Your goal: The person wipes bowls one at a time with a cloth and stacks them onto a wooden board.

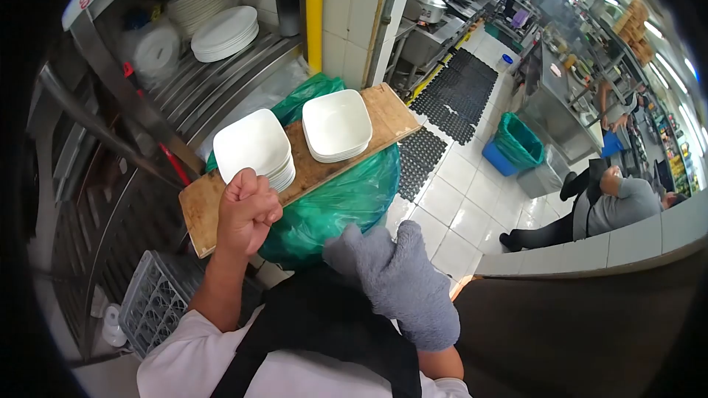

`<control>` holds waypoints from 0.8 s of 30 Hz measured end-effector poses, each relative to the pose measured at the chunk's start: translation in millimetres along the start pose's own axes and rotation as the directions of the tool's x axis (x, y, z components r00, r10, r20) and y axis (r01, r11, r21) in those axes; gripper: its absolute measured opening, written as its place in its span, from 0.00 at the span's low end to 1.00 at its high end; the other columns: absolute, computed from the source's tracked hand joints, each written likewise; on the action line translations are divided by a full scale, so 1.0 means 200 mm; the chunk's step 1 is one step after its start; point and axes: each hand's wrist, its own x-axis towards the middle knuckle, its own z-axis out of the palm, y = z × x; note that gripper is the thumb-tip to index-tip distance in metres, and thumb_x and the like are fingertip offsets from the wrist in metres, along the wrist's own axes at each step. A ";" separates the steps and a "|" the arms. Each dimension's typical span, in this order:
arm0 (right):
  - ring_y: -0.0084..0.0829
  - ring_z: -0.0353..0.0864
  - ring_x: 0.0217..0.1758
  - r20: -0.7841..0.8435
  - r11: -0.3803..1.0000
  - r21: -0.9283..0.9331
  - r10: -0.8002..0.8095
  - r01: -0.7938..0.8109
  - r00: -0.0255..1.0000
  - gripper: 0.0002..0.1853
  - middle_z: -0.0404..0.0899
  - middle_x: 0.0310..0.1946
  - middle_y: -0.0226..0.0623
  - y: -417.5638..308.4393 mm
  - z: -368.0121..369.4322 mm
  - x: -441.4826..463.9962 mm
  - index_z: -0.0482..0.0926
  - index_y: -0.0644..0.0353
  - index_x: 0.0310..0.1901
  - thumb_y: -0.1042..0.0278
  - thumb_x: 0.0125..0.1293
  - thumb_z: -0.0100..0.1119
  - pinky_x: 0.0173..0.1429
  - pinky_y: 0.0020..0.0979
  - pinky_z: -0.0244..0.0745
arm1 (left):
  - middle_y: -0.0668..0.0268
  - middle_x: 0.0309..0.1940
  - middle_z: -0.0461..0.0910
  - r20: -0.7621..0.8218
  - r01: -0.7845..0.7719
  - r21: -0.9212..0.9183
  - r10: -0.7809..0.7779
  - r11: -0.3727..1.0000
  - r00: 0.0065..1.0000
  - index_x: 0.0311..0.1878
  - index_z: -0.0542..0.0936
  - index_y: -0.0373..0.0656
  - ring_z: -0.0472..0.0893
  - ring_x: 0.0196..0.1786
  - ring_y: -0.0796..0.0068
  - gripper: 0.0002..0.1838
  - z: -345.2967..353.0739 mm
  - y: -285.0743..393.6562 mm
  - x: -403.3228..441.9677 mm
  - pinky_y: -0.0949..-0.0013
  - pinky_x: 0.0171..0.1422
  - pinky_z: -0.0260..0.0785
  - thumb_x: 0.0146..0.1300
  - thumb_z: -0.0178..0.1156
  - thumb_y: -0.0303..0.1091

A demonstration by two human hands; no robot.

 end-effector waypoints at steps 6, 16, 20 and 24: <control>0.41 0.66 0.35 0.065 0.997 -0.052 -0.052 0.055 0.997 0.28 0.65 0.33 0.39 0.00 0.00 0.05 0.68 0.54 0.63 0.70 0.58 0.59 0.37 0.35 0.68 | 0.76 0.21 0.62 -0.037 0.053 -0.149 -0.059 0.987 0.998 0.26 0.60 0.53 0.62 0.22 0.85 0.20 -0.03 0.04 -0.02 0.75 0.29 0.58 0.61 0.56 0.15; 0.41 0.68 0.38 0.065 0.971 -0.126 -0.198 0.205 0.978 0.28 0.68 0.38 0.37 -0.02 -0.10 0.14 0.69 0.47 0.62 0.72 0.58 0.58 0.41 0.38 0.68 | 0.76 0.18 0.62 -0.019 -0.034 -0.033 0.033 0.999 0.999 0.25 0.60 0.52 0.63 0.22 0.84 0.21 -0.06 0.00 -0.05 0.55 0.76 0.59 0.55 0.56 0.12; 0.42 0.68 0.38 0.034 0.996 0.033 -0.082 0.080 0.996 0.28 0.69 0.39 0.38 -0.02 -0.04 0.11 0.69 0.47 0.63 0.72 0.58 0.58 0.41 0.38 0.69 | 0.76 0.18 0.61 0.030 -0.030 -0.112 0.034 0.993 0.999 0.25 0.59 0.52 0.63 0.22 0.84 0.21 -0.07 0.03 -0.04 0.56 0.76 0.59 0.56 0.56 0.12; 0.43 0.68 0.39 0.024 0.993 0.116 -0.015 0.012 1.000 0.29 0.69 0.39 0.38 -0.03 -0.02 0.10 0.69 0.48 0.63 0.72 0.58 0.58 0.41 0.39 0.70 | 0.77 0.19 0.60 0.056 -0.033 -0.111 0.039 0.993 0.998 0.25 0.59 0.52 0.62 0.23 0.85 0.21 -0.06 0.02 -0.03 0.55 0.76 0.59 0.59 0.56 0.13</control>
